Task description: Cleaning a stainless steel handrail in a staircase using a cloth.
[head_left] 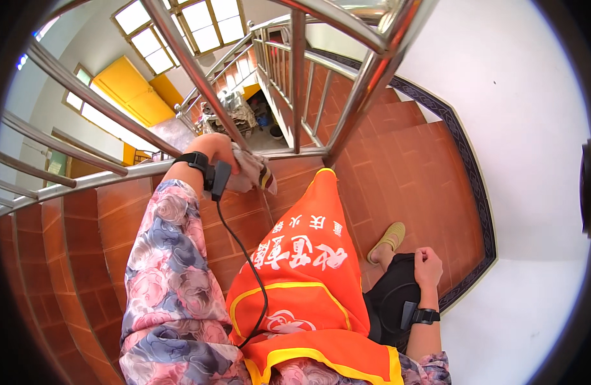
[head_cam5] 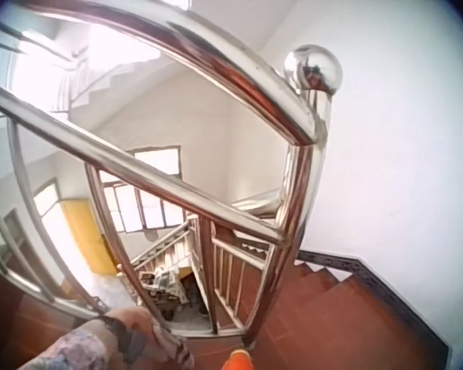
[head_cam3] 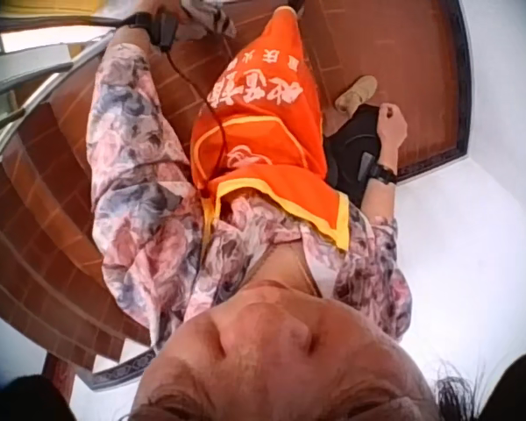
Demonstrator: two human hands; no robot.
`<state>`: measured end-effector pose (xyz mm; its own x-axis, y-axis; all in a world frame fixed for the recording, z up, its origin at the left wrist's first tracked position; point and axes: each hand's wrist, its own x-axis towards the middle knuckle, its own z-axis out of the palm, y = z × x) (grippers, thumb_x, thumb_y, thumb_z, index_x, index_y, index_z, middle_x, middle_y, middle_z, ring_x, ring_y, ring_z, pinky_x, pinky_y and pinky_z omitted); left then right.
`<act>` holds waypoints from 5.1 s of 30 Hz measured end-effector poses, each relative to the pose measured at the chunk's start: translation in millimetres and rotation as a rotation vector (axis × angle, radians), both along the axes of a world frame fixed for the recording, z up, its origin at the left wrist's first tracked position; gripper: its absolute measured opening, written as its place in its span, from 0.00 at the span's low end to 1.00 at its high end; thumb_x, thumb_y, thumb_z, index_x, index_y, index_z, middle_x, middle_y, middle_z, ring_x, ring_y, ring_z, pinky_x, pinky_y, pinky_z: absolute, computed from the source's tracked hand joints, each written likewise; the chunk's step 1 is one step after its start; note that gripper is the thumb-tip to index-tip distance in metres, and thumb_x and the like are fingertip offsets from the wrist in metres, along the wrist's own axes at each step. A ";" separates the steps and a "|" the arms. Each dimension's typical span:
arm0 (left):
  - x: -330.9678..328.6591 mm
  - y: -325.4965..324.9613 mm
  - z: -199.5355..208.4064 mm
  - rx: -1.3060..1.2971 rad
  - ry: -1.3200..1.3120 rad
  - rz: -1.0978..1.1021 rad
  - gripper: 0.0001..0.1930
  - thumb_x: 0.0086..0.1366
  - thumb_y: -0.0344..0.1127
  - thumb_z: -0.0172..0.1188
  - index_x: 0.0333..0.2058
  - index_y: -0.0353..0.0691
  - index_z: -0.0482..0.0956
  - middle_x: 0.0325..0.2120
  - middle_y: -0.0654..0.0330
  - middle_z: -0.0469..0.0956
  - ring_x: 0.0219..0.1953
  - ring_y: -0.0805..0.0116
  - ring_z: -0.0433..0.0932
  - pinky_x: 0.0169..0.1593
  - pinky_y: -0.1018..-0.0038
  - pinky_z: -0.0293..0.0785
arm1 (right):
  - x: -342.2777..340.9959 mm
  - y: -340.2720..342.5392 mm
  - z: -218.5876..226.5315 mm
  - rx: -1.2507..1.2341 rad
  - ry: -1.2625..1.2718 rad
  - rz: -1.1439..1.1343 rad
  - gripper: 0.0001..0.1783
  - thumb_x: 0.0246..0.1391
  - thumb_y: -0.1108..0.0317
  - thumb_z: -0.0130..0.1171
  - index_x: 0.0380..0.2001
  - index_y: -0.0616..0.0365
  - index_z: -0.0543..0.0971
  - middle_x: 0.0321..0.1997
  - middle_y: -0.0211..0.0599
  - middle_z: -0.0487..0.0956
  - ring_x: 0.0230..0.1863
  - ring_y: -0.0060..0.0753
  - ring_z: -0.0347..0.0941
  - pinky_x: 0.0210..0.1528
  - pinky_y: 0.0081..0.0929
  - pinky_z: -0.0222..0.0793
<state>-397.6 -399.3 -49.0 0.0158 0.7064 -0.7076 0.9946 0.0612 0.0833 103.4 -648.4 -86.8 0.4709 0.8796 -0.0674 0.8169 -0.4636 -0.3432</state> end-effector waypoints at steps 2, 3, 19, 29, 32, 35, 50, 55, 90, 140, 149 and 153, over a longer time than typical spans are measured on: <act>0.8 -3.3 7.8 -0.122 0.213 -0.075 0.24 0.34 0.46 0.71 0.31 0.36 0.81 0.31 0.54 0.80 0.34 0.60 0.80 0.35 0.71 0.76 | -0.8 -1.0 -0.4 0.008 0.028 -0.009 0.10 0.49 0.60 0.53 0.27 0.53 0.78 0.24 0.38 0.79 0.29 0.40 0.76 0.34 0.33 0.70; 3.1 -4.0 10.2 -0.152 0.294 -0.138 0.25 0.37 0.42 0.70 0.36 0.36 0.80 0.37 0.56 0.79 0.39 0.60 0.79 0.41 0.65 0.74 | 0.1 -1.2 1.5 0.013 0.043 -0.012 0.10 0.49 0.60 0.53 0.28 0.52 0.79 0.24 0.38 0.79 0.29 0.40 0.76 0.34 0.33 0.70; -16.3 -132.6 -11.6 0.609 0.324 -0.510 0.13 0.54 0.33 0.49 0.37 0.32 0.70 0.31 0.43 0.77 0.42 0.57 0.76 0.55 0.60 0.61 | 42.7 -7.5 -32.7 -0.583 -0.257 0.471 0.12 0.46 0.60 0.54 0.35 0.41 0.80 0.42 0.34 0.76 0.51 0.40 0.66 0.53 0.45 0.59; -29.1 -152.9 -49.5 0.358 -1.301 1.599 0.16 0.56 0.27 0.54 0.44 0.33 0.72 0.41 0.55 0.75 0.44 0.60 0.74 0.48 0.64 0.72 | 23.5 16.4 -56.8 -0.942 -0.401 0.747 0.21 0.47 0.53 0.46 0.39 0.49 0.80 0.48 0.37 0.74 0.54 0.38 0.65 0.54 0.41 0.58; -41.9 -118.5 -74.1 0.594 -1.511 1.546 0.15 0.56 0.29 0.53 0.43 0.35 0.72 0.41 0.55 0.74 0.44 0.60 0.74 0.48 0.63 0.71 | 21.0 16.5 -61.5 -1.020 -0.432 0.777 0.23 0.45 0.49 0.47 0.38 0.49 0.81 0.46 0.38 0.75 0.54 0.40 0.65 0.55 0.43 0.59; -18.9 -102.5 -82.4 0.654 -1.549 1.732 0.16 0.53 0.29 0.58 0.43 0.35 0.73 0.41 0.57 0.74 0.42 0.63 0.74 0.45 0.66 0.71 | 17.3 13.7 -61.7 -1.050 -0.508 0.919 0.22 0.46 0.50 0.47 0.38 0.48 0.81 0.46 0.36 0.76 0.54 0.39 0.65 0.54 0.44 0.60; 20.8 -67.1 -164.4 0.198 -1.551 1.496 0.16 0.56 0.36 0.58 0.43 0.39 0.72 0.39 0.54 0.75 0.44 0.59 0.74 0.47 0.59 0.73 | 41.6 2.3 -71.2 -0.857 -0.470 0.757 0.15 0.42 0.57 0.53 0.32 0.49 0.80 0.35 0.40 0.77 0.46 0.41 0.68 0.46 0.41 0.62; 31.9 -63.7 -163.9 0.137 -1.490 1.523 0.16 0.53 0.30 0.60 0.43 0.39 0.74 0.41 0.57 0.75 0.44 0.59 0.74 0.51 0.62 0.69 | 57.6 -23.2 -60.3 -0.752 -0.157 0.457 0.21 0.38 0.64 0.56 0.42 0.41 0.76 0.44 0.31 0.75 0.51 0.36 0.64 0.52 0.39 0.56; -108.1 -139.2 45.4 1.193 0.278 0.111 0.33 0.43 0.41 0.67 0.49 0.35 0.68 0.44 0.49 0.73 0.46 0.54 0.72 0.49 0.67 0.68 | 16.4 -16.2 -127.5 -1.195 -0.680 1.055 0.17 0.54 0.60 0.46 0.42 0.50 0.79 0.46 0.32 0.77 0.51 0.35 0.69 0.51 0.36 0.62; -70.5 -103.5 -88.8 1.291 -1.602 1.721 0.26 0.57 0.37 0.60 0.53 0.37 0.64 0.49 0.63 0.68 0.47 0.70 0.69 0.48 0.72 0.67 | -81.0 37.8 -73.9 -0.978 0.423 0.004 0.27 0.54 0.62 0.46 0.57 0.49 0.58 0.58 0.38 0.66 0.59 0.42 0.60 0.57 0.38 0.55; -31.2 -110.6 -75.6 0.991 -1.760 1.687 0.17 0.62 0.41 0.55 0.46 0.39 0.70 0.39 0.65 0.73 0.40 0.72 0.72 0.41 0.76 0.69 | -62.0 22.9 -66.9 -0.868 0.439 0.152 0.31 0.52 0.56 0.47 0.59 0.53 0.58 0.60 0.41 0.62 0.59 0.41 0.57 0.59 0.36 0.51; -17.7 -139.9 -57.6 0.843 -1.727 1.621 0.15 0.59 0.34 0.56 0.45 0.39 0.71 0.39 0.62 0.74 0.42 0.69 0.72 0.45 0.72 0.69 | 5.2 -6.5 -104.3 -0.800 -0.223 0.893 0.24 0.48 0.53 0.48 0.46 0.55 0.73 0.50 0.42 0.71 0.54 0.40 0.62 0.55 0.36 0.53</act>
<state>-415.3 -539.3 -106.6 -0.5628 0.7370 -0.3743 -0.6527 -0.1185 0.7483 108.6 -654.9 -191.2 -0.2082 0.6472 -0.7333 0.9609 0.2753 -0.0299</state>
